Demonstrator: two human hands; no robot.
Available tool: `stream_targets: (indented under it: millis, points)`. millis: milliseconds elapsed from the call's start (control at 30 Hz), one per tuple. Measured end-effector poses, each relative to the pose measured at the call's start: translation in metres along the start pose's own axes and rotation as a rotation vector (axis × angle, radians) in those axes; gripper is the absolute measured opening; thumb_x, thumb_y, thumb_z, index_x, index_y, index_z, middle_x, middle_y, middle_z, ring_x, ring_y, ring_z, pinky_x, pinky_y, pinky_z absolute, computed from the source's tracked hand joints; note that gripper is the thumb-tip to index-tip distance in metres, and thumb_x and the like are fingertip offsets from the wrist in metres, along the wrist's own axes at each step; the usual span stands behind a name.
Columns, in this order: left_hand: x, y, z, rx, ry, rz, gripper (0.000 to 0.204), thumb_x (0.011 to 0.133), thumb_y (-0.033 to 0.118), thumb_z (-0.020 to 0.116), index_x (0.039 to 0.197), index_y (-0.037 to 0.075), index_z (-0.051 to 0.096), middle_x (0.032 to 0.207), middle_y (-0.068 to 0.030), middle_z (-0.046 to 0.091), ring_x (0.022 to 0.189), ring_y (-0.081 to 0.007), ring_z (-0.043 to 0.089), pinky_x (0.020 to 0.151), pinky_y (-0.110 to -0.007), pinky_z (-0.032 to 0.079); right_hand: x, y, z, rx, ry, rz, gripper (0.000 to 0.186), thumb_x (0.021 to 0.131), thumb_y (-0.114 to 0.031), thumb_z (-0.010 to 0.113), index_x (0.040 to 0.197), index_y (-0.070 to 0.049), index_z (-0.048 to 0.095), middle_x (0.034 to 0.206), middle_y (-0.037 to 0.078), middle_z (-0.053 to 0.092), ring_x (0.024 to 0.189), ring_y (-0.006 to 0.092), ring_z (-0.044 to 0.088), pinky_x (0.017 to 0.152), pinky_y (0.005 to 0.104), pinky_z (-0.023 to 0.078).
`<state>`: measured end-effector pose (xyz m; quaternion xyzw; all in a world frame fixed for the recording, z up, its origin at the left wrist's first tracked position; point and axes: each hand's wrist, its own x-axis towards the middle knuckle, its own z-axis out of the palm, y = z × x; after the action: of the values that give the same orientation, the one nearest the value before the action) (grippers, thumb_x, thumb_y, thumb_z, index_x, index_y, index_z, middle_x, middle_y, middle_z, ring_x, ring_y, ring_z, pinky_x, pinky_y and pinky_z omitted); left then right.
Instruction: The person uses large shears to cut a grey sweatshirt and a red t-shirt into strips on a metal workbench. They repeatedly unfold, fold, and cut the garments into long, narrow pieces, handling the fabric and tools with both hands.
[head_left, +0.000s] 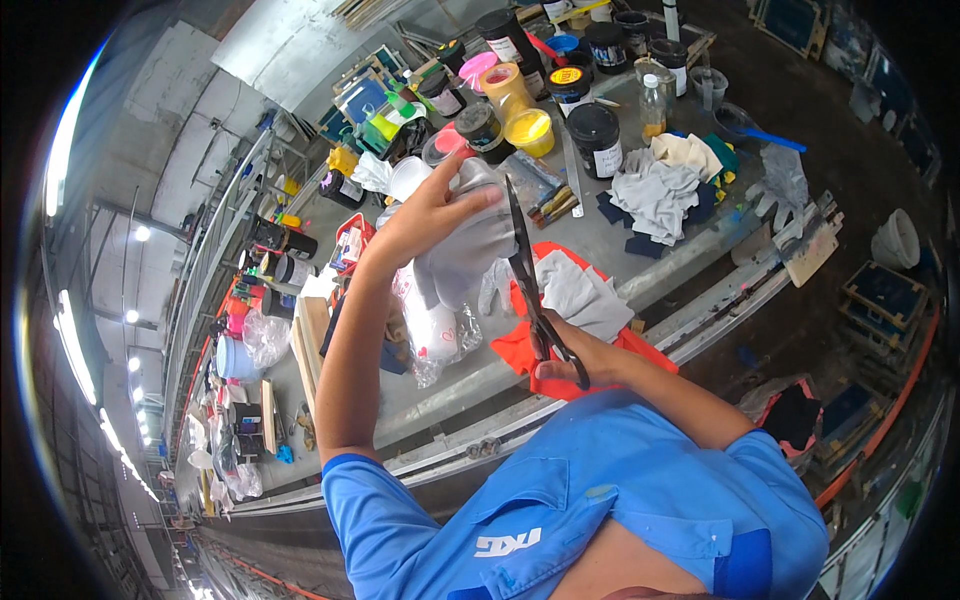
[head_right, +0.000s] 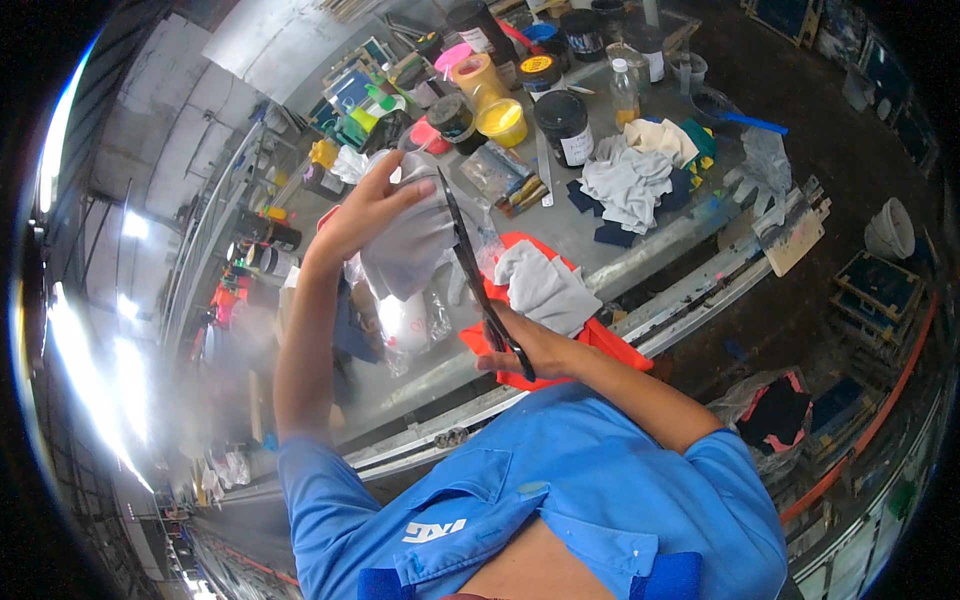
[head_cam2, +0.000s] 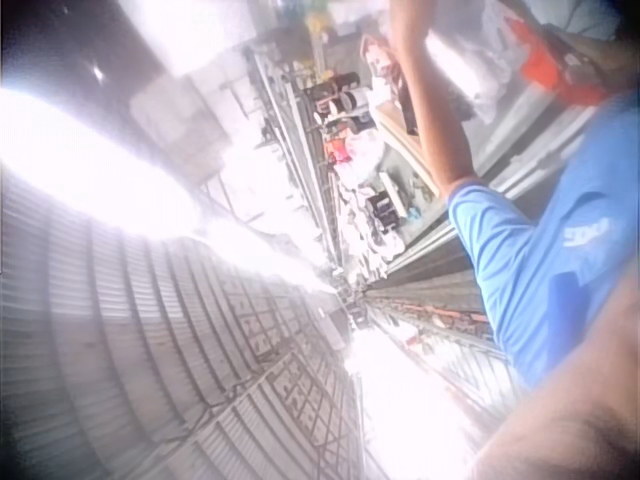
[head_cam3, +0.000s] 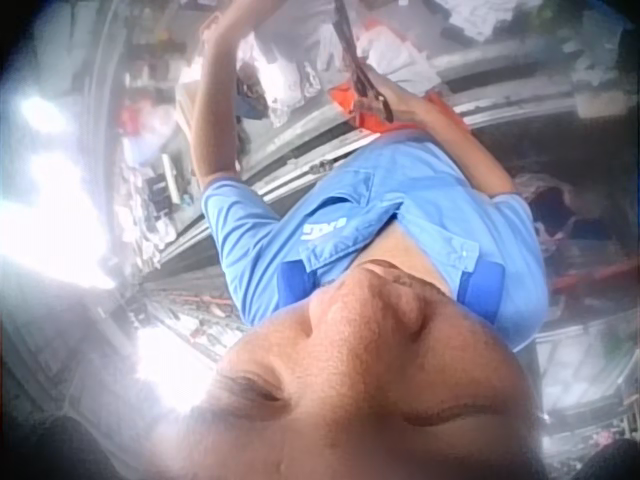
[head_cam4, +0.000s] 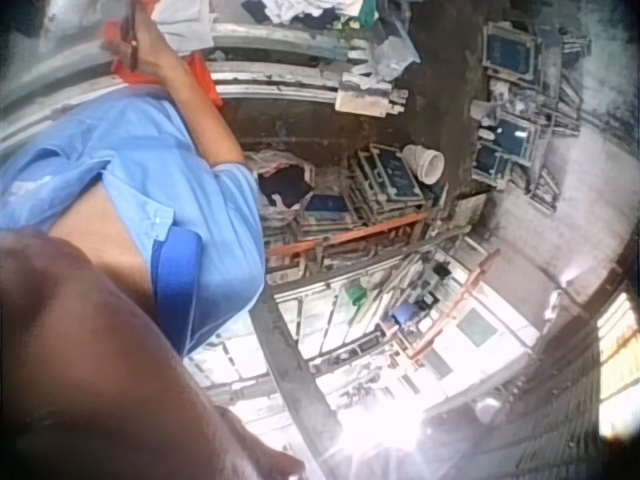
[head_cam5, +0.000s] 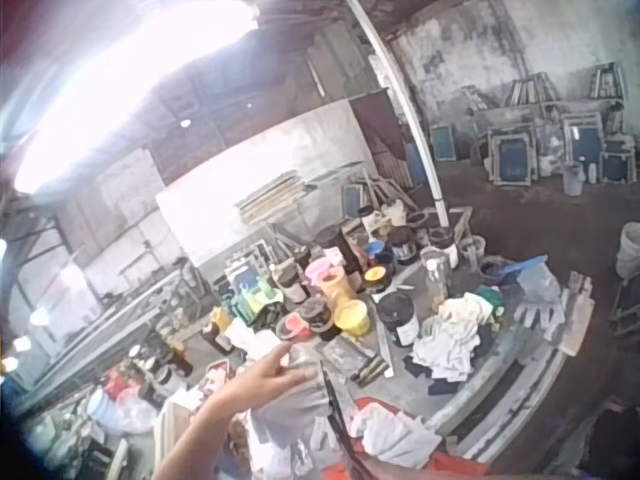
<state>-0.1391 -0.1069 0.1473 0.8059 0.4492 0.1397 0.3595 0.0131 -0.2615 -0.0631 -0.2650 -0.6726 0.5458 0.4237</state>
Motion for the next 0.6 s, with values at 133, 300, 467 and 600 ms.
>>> stream_targets:
  millis: [133, 300, 467, 600]
  points:
    - [-0.008, 0.003, -0.011, 0.162, -0.018, 0.040, 0.088, 0.073, 0.029, 0.083, 0.139, -0.008, 0.038, 0.129, -0.0172, 0.053, 0.117, -0.0209, 0.052, 0.100, -0.030, 0.040, 0.004, -0.006, 0.007, 0.031, 0.131, 0.034, 0.065, 0.087, -0.046, 0.068, 0.121, 0.002, 0.041, 0.079, 0.007, 0.047, 0.070, 0.0173, 0.048, 0.065, 0.0331, 0.044]
    - [-0.003, -0.012, -0.019, 0.145, 0.019, 0.050, 0.077, 0.070, 0.025, 0.084, 0.131, -0.003, 0.046, 0.120, -0.0137, 0.056, 0.111, -0.0187, 0.053, 0.096, -0.031, 0.042, 0.006, -0.024, 0.011, -0.015, 0.289, 0.128, 0.041, 0.086, -0.030, 0.072, 0.102, 0.000, 0.049, 0.068, 0.007, 0.048, 0.062, 0.0168, 0.047, 0.058, 0.0336, 0.040]
    - [-0.005, -0.010, -0.018, 0.047, -0.009, 0.068, 0.060, 0.072, 0.028, 0.083, 0.118, 0.001, 0.055, 0.108, -0.0107, 0.061, 0.101, -0.0169, 0.056, 0.088, -0.031, 0.045, 0.003, -0.017, 0.009, -0.080, 0.257, 0.157, 0.039, 0.088, -0.029, 0.070, 0.101, 0.001, 0.050, 0.066, 0.004, 0.051, 0.059, 0.0110, 0.051, 0.058, 0.0270, 0.043]
    - [-0.008, 0.000, -0.018, -0.017, -0.036, 0.028, 0.050, 0.078, 0.017, 0.078, 0.118, 0.001, 0.052, 0.099, -0.0068, 0.064, 0.093, -0.0123, 0.059, 0.081, -0.028, 0.048, 0.002, 0.007, 0.016, 0.046, 0.204, 0.065, 0.048, 0.085, -0.033, 0.075, 0.107, 0.000, 0.048, 0.072, 0.005, 0.048, 0.064, 0.0156, 0.046, 0.060, 0.0312, 0.042]
